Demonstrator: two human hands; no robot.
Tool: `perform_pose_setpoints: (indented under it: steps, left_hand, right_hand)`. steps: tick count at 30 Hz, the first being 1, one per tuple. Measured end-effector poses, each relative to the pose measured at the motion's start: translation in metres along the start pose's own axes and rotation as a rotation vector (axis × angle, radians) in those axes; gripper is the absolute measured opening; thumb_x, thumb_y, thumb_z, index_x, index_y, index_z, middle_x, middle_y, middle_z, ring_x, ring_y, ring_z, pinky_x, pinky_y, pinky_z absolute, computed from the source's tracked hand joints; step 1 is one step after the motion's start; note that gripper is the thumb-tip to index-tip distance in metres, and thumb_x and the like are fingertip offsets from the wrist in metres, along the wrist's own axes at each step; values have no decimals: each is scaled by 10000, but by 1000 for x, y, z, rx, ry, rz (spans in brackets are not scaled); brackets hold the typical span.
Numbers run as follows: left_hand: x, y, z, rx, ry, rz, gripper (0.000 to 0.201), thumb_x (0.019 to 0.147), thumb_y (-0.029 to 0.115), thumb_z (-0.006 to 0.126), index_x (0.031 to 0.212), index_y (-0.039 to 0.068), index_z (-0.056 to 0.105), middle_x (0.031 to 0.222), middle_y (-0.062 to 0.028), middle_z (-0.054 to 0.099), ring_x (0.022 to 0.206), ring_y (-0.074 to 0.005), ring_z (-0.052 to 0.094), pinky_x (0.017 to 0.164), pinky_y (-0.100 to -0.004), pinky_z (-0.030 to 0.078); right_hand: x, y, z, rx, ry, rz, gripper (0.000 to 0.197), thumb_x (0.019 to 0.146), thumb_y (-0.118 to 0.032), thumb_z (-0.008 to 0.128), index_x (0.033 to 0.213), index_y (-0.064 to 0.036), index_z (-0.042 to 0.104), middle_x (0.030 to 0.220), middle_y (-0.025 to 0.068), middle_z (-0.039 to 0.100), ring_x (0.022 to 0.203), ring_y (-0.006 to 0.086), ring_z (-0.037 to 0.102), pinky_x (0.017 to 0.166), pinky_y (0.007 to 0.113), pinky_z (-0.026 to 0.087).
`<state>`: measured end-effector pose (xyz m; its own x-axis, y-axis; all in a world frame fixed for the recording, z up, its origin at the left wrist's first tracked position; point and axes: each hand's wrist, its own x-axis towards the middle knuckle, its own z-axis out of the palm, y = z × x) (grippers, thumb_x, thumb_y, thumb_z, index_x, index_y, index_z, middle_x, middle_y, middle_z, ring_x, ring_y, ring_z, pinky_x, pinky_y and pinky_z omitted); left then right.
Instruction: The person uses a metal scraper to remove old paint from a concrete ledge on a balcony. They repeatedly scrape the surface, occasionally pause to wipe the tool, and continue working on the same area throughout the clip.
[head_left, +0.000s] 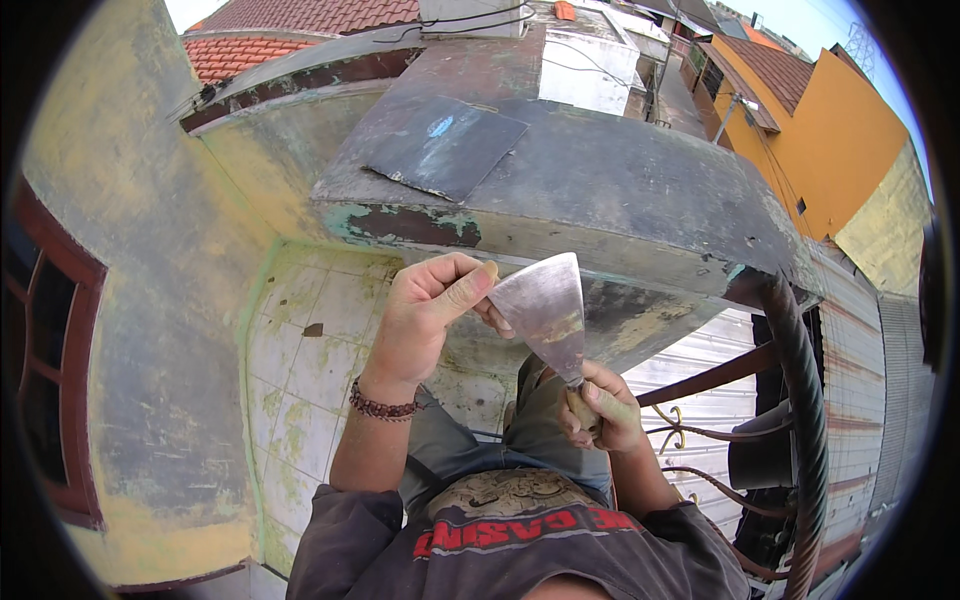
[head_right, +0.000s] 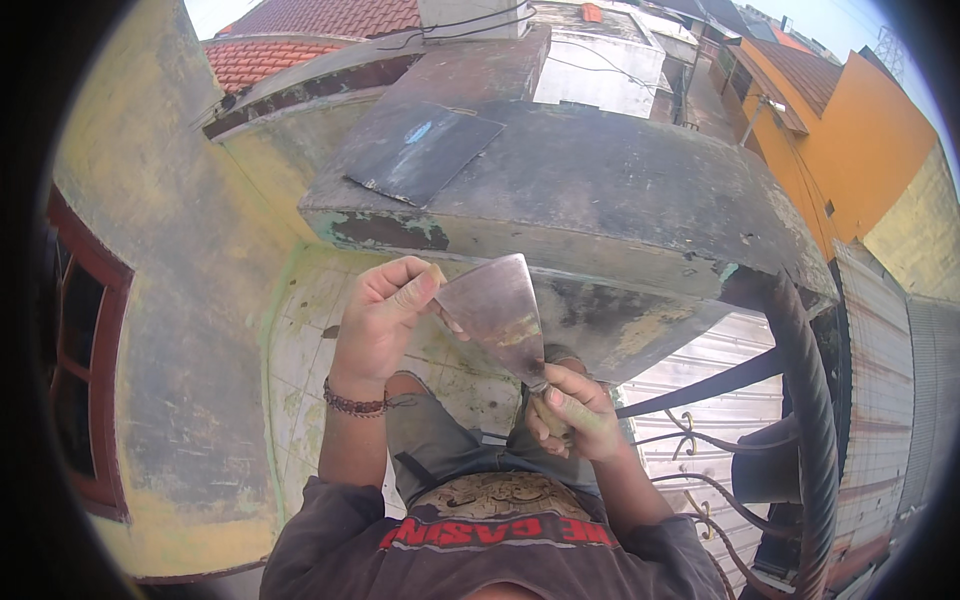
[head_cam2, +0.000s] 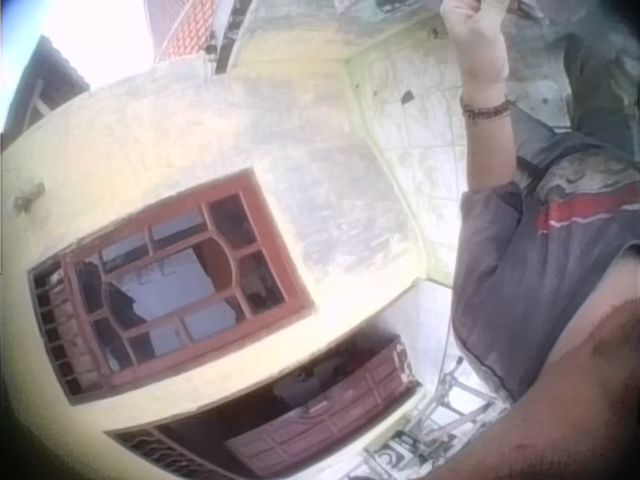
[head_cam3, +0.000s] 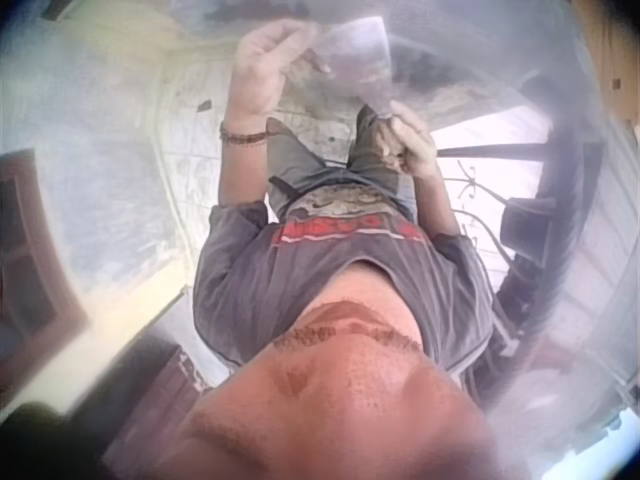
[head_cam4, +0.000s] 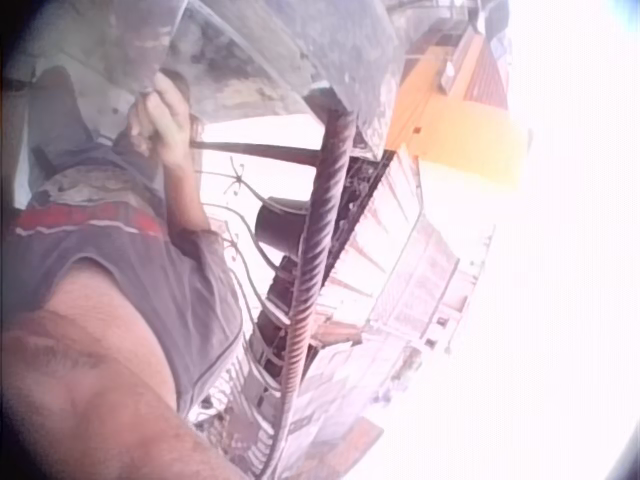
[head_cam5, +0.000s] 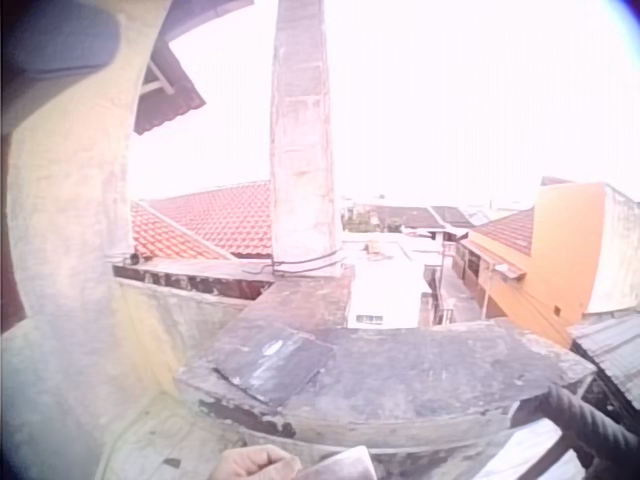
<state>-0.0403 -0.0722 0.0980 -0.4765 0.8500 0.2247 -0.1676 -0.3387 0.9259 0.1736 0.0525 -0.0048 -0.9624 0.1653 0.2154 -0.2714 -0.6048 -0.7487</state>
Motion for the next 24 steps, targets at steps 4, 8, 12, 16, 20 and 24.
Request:
perform_pose_setpoints:
  steps: [4,8,12,16,20,24]
  left_hand:
    - [-1,0,0,-118,-3,-35,196,963,159,562,931,-21,632,787,-97,678,676,-163,659,654,-280,525]
    - [-3,-3,-2,-56,-6,-1,222,975,176,542,935,-22,634,785,-106,678,676,-173,661,657,-290,527]
    - [-4,-3,-1,-76,-6,1,224,977,175,538,942,-23,636,780,-107,677,682,-176,661,660,-293,528]
    - [-5,-2,0,-134,-3,-14,199,959,156,569,949,-30,638,782,-99,677,692,-164,659,662,-280,525]
    - [-6,-3,0,33,5,27,191,946,151,591,947,-33,640,780,-97,677,683,-156,656,660,-265,521]
    - [-7,-2,0,51,22,33,177,937,138,601,942,-34,643,775,-93,677,671,-150,654,654,-261,523]
  right_hand:
    - [0,0,1,-1,14,10,410,1023,-197,391,1424,-114,391,717,119,546,455,118,470,378,214,365]
    - [0,1,1,-4,14,12,409,1023,-197,390,1423,-116,393,717,120,546,456,118,470,379,214,366]
    - [-2,3,0,30,3,-5,408,1023,-198,388,1424,-120,394,717,120,547,450,118,457,380,218,368]
    - [0,2,1,22,-13,-1,408,1024,-193,383,1427,-130,391,718,122,549,444,122,448,378,220,370]
    - [-1,4,-1,30,-7,12,409,1025,-187,377,1432,-141,385,719,122,553,448,125,459,377,219,371]
    - [-2,5,-3,25,-12,42,408,1028,-185,371,1435,-167,383,721,122,556,455,127,475,376,218,373]
